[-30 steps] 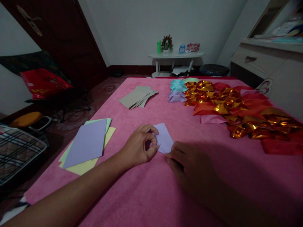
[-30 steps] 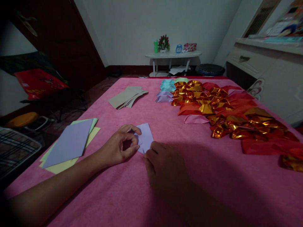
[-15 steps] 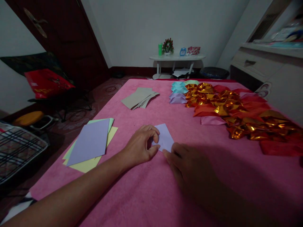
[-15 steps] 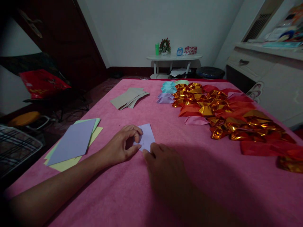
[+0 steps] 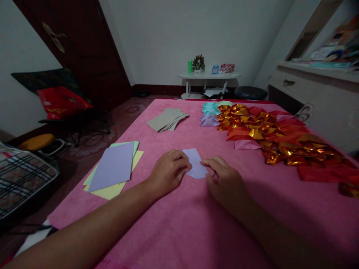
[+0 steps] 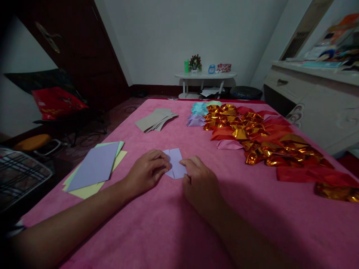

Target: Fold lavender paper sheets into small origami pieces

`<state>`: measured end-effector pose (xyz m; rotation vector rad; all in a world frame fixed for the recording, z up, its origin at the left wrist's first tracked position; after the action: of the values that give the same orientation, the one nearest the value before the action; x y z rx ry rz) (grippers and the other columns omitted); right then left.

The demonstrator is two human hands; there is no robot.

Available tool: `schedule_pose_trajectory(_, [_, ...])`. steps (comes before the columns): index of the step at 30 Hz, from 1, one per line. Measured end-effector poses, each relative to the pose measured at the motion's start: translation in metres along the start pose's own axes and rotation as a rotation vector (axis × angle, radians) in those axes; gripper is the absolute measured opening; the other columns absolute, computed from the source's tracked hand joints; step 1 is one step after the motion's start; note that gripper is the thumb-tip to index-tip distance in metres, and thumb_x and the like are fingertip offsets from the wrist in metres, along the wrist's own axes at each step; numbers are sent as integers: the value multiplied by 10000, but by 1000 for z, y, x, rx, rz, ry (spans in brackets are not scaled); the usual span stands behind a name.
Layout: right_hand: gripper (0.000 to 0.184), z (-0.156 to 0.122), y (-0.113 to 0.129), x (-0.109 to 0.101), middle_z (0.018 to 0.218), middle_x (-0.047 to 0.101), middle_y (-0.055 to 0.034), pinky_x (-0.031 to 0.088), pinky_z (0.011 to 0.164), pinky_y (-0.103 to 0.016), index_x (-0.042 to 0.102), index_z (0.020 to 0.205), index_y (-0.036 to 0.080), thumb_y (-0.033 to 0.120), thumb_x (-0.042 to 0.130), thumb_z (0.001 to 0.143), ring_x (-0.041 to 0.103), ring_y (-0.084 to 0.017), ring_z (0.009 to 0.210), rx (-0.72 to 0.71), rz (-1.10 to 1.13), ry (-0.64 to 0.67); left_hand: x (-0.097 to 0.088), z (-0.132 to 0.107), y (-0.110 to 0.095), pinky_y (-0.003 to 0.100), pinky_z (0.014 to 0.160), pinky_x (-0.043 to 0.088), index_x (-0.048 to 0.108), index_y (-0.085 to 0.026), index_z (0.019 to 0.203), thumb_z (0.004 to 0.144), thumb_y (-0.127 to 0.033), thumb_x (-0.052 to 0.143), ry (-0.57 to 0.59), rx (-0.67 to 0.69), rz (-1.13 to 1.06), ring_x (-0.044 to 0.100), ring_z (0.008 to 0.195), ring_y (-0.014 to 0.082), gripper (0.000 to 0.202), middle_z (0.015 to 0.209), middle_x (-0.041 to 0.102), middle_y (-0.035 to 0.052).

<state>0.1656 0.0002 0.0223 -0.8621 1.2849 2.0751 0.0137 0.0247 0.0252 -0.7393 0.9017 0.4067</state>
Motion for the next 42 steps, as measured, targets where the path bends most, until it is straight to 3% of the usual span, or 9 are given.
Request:
schedule_pose_trajectory(4, [423, 1, -5, 2, 950, 588, -43, 441, 710, -281, 590, 963, 191, 11, 437, 612, 553, -174, 800, 45, 14, 18, -1, -6, -14, 298, 680, 410, 688, -194, 897, 880, -291, 537, 52, 106, 180, 533, 782, 174, 180, 831, 616, 56])
schedule_pose_trajectory(10, [454, 4, -7, 1, 941, 578, -29, 449, 757, -284, 594, 961, 209, 26, 455, 570, 545, -174, 828, 31, 22, 54, 7, -2, -21, 254, 617, 389, 686, -187, 878, 917, -261, 474, 105, 195, 307, 544, 719, 140, 228, 777, 619, 35])
schedule_pose_trajectory(15, [373, 5, -14, 3, 914, 581, -21, 458, 713, -276, 606, 934, 204, 37, 482, 625, 555, -154, 755, 27, 26, 28, 11, 3, -25, 261, 669, 445, 680, -155, 890, 930, -242, 444, 139, 270, 315, 581, 772, 152, 255, 798, 639, 53])
schedule_pose_trajectory(21, [253, 5, -4, 1, 898, 617, -44, 436, 772, -286, 639, 901, 185, 39, 471, 782, 551, -185, 878, -121, -137, -27, 11, -9, -37, 317, 740, 507, 651, -134, 959, 928, -180, 414, 119, 161, 376, 604, 839, 185, 243, 876, 661, 84])
schedule_pose_trajectory(26, [142, 4, 6, -6, 882, 646, -41, 399, 740, -301, 654, 840, 187, 160, 520, 879, 535, -197, 883, -196, -285, -14, 12, -8, -30, 306, 815, 521, 635, -146, 1063, 932, -196, 412, 111, 143, 202, 610, 933, 178, 264, 1014, 662, 89])
schedule_pose_trajectory(30, [128, -4, 12, -5, 793, 636, -23, 369, 730, -319, 634, 771, 182, 176, 551, 869, 538, -182, 788, -251, -247, 46, 10, -9, -30, 293, 840, 521, 646, -149, 1061, 936, -196, 402, 142, 177, 110, 611, 961, 171, 278, 1045, 660, 91])
schedule_pose_trajectory(37, [135, 3, -18, 5, 809, 620, 10, 387, 678, -251, 660, 733, 209, 152, 570, 815, 557, -131, 759, 41, 215, 141, 8, -20, -33, 306, 831, 542, 635, -135, 1094, 937, -201, 402, 123, 144, 122, 619, 970, 184, 289, 1094, 650, 109])
schedule_pose_trajectory(42, [91, 12, -28, 10, 767, 592, 27, 353, 602, -251, 657, 702, 225, 206, 593, 763, 516, -117, 654, 167, 166, 154, 12, -21, -32, 317, 820, 555, 642, -110, 1056, 925, -173, 416, 109, 175, 124, 629, 959, 195, 269, 1075, 653, 130])
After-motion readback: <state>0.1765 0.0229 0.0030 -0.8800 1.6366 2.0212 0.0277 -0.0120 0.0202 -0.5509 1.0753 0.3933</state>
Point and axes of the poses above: each hand's wrist, its own z-axis towards the middle knuckle, its own x-axis out of the palm, y = z × x, the point moved 6 cm from there along z, towards the middle knuckle
